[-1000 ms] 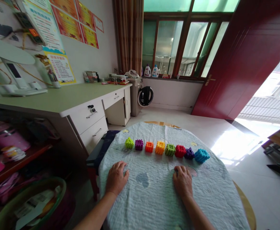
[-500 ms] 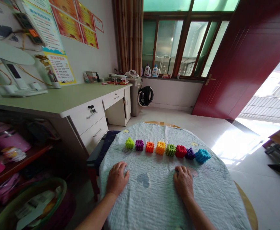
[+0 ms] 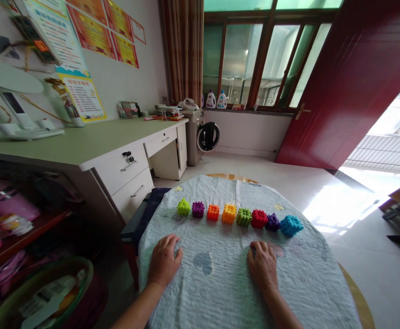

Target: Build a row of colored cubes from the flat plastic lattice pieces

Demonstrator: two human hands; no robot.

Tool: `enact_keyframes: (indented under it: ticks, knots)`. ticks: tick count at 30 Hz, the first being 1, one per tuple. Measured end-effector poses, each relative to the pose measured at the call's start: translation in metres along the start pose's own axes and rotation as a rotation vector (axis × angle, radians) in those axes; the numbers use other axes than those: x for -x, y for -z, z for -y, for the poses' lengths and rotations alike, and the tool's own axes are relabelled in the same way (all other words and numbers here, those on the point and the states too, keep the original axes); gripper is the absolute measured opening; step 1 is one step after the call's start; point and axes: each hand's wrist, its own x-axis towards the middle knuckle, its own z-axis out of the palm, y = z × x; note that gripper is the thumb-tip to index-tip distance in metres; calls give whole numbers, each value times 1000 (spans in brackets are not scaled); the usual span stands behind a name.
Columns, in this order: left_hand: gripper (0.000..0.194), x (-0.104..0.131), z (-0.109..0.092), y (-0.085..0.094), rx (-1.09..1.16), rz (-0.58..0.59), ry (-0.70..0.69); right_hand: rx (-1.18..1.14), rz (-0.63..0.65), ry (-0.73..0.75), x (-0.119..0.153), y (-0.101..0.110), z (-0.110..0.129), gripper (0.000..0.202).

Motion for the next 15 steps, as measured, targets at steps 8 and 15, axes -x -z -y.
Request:
enact_keyframes:
  ticks: [8,15]
  knots:
    - [25,-1,5,-3,0,-27,-30,-369,-21,-83,-6,-4,-16,25]
    - [27,0,12,-6,0,-56,-81,-389,-357,-454,-117,50,-102,49]
